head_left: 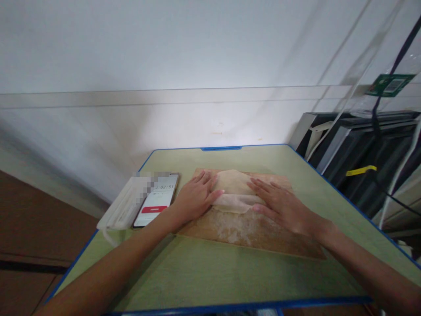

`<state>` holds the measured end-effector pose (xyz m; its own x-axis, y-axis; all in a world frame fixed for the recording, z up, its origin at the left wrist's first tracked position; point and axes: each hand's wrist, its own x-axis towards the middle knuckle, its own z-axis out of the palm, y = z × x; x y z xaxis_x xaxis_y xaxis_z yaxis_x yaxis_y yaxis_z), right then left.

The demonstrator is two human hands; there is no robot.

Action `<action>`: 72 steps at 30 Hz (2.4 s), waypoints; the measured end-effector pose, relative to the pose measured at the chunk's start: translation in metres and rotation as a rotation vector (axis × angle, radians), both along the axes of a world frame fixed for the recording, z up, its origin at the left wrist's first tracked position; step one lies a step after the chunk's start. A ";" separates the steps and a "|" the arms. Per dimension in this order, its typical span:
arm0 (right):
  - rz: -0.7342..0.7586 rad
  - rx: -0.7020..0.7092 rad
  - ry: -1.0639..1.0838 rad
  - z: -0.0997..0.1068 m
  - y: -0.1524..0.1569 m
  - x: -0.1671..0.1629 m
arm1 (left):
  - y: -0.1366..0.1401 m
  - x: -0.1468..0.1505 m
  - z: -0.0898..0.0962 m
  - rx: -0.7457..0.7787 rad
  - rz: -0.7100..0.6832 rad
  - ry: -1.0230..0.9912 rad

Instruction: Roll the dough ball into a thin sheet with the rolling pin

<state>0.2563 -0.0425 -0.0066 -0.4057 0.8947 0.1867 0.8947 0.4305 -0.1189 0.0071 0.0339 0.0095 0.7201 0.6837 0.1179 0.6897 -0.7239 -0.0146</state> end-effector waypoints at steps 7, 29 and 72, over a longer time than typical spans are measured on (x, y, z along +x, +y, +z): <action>-0.006 0.043 -0.009 -0.001 -0.002 -0.004 | -0.001 -0.003 0.004 -0.067 -0.060 0.038; -0.063 0.099 -0.043 -0.003 -0.009 -0.013 | -0.007 -0.006 0.006 -0.109 -0.059 0.110; -0.084 0.192 -0.089 -0.007 -0.022 -0.021 | -0.016 -0.009 0.004 -0.139 -0.080 0.062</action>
<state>0.2356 -0.0649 -0.0141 -0.3542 0.8773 0.3239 0.9315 0.3615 0.0394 -0.0018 0.0178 0.0136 0.7761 0.6303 -0.0199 0.6304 -0.7747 0.0485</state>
